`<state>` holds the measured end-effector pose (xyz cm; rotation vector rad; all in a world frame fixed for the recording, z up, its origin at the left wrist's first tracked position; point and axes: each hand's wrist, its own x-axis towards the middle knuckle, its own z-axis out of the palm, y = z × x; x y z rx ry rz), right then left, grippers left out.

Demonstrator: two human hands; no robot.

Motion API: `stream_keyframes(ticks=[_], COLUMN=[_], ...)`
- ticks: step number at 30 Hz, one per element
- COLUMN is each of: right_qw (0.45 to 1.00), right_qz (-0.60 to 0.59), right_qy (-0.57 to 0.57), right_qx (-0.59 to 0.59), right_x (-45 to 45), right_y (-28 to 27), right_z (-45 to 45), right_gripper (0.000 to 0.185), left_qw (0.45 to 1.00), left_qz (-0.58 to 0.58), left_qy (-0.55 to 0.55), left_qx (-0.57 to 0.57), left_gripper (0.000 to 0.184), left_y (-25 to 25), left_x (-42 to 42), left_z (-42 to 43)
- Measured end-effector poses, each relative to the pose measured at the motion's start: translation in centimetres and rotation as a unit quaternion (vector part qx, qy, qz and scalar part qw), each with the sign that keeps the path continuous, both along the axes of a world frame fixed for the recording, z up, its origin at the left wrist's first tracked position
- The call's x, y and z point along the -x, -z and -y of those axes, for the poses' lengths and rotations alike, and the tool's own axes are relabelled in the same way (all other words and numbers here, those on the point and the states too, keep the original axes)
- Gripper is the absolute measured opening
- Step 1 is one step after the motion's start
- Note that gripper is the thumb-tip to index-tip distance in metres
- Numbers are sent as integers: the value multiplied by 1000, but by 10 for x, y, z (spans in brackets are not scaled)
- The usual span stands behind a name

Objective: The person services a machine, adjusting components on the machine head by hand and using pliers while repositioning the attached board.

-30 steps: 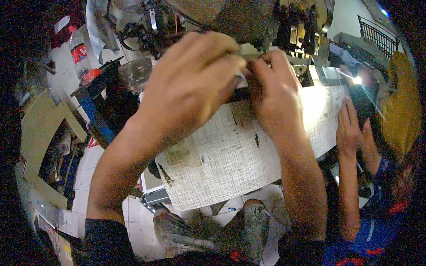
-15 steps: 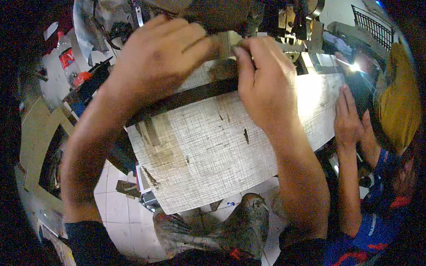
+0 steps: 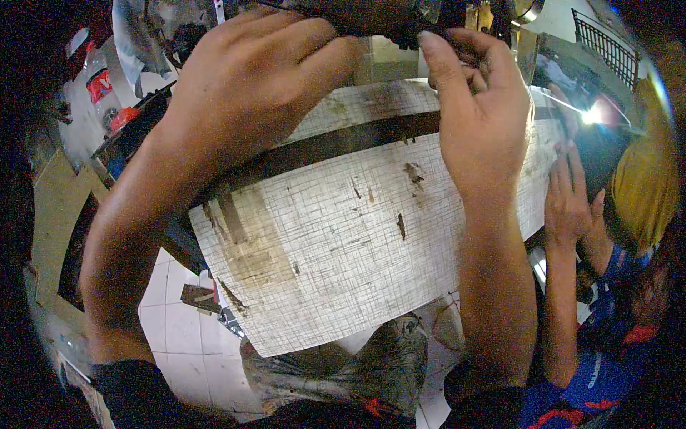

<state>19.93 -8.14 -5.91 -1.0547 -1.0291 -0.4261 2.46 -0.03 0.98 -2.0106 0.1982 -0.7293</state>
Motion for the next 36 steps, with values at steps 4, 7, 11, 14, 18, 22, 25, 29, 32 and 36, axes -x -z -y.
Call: stream_keyframes(ticks=[4,7,11,14,18,22,25,29,32,36], right_qw=[998,998,999,997,998,992,992,995,993,995], right_qz=[65,49,21,41,63,111,98,70,88,71], right_qy=[-12,7,-2,29,10,45,62,46,65,48], right_qx=[19,40,34,54,29,41,44,52,53,56], right_x=[-3,-4,-3,-4,-9,-9,-10,-14,-14,-15], right_y=[-9,-9,-12,-13,-9,-10,-7,-3,-3,-1], right_z=[0,-4,1,0,-5,-4,-5,-7,-7,-9], right_gripper=[38,40,41,39,31,31,29,24,22,23], left_qw=[994,995,993,994,994,993,992,990,990,991], left_qz=[90,82,83,82,85,81,80,68,77,81], left_qy=[59,45,63,53,41,38,49,15,5,36], left_qx=[-1,45,47,46,54,71,80,120,120,99], left_gripper=[22,21,20,22,24,24,21,17,15,17], left_y=[9,13,13,13,12,11,10,7,7,10], left_x=[-3,-4,-5,-5,-3,-3,-3,-1,-2,-4], left_z=[-14,-23,-24,-22,-23,-26,-28,-28,-27,-29])
